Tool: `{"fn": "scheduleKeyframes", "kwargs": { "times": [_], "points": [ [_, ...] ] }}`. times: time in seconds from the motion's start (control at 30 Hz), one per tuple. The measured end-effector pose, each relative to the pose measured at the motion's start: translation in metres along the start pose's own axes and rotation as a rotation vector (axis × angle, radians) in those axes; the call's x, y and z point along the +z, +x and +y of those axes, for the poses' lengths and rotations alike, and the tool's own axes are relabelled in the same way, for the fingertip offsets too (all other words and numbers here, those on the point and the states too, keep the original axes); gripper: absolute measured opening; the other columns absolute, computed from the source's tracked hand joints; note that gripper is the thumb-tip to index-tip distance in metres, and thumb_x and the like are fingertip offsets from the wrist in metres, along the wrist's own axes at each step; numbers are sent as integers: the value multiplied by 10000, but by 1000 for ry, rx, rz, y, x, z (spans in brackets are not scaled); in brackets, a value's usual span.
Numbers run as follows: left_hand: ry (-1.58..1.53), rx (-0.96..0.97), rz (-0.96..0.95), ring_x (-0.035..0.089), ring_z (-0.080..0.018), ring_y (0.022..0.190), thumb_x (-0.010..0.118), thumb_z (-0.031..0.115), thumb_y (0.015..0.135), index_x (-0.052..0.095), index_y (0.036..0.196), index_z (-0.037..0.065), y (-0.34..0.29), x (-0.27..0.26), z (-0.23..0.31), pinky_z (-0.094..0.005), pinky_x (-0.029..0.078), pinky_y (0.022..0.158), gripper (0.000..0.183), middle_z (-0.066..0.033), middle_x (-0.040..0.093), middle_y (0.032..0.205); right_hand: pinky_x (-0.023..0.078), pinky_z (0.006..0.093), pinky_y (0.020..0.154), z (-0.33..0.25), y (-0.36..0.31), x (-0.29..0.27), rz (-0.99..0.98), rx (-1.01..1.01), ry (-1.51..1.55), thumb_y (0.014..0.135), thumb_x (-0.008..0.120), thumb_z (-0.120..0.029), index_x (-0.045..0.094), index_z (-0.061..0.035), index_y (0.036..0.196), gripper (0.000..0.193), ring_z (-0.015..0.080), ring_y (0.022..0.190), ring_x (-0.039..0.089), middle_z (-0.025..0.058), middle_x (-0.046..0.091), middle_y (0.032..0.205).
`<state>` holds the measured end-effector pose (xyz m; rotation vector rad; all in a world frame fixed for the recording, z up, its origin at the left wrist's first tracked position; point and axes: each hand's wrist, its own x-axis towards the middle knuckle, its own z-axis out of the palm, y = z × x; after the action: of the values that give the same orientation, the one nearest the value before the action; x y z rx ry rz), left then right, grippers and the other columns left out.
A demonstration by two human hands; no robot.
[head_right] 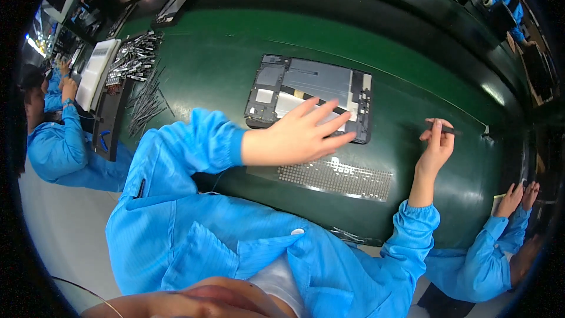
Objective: Assembling small components onto a tablet frame using tweezers on a production line.
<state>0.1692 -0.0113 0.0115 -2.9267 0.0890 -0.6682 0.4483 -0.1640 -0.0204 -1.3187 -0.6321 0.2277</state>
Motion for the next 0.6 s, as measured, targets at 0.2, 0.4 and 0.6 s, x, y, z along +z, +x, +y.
{"fn": "scheduleKeyframes", "kwargs": {
  "times": [0.2, 0.4, 0.6],
  "points": [
    [-36, -101, -148, 400, -428, 1221, 496, 505, 891, 437, 1344, 242, 26, 36, 4, -683, 366, 897, 526, -117, 377, 1411, 380, 182, 551, -2, -4, 10, -72, -94, -135, 935, 579, -139, 587, -28, 950, 112, 44, 598, 467, 51, 642, 849],
    [-56, -38, -150, 420, -493, 1158, 535, 523, 855, 457, 1294, 322, 35, 41, 0, -730, 383, 852, 489, -126, 412, 1335, 374, 186, 531, -2, 0, 5, -81, -64, -118, 927, 594, -139, 586, -26, 945, 114, 44, 580, 464, 37, 625, 817],
    [-19, 30, 14, 496, -499, 1034, 585, 504, 820, 569, 1093, 263, 38, 37, 2, -745, 348, 865, 364, -125, 476, 1154, 371, 182, 498, -2, 1, 7, -89, -53, -114, 918, 608, -124, 572, -19, 931, 112, 35, 553, 464, 21, 601, 778]
  ]
}}
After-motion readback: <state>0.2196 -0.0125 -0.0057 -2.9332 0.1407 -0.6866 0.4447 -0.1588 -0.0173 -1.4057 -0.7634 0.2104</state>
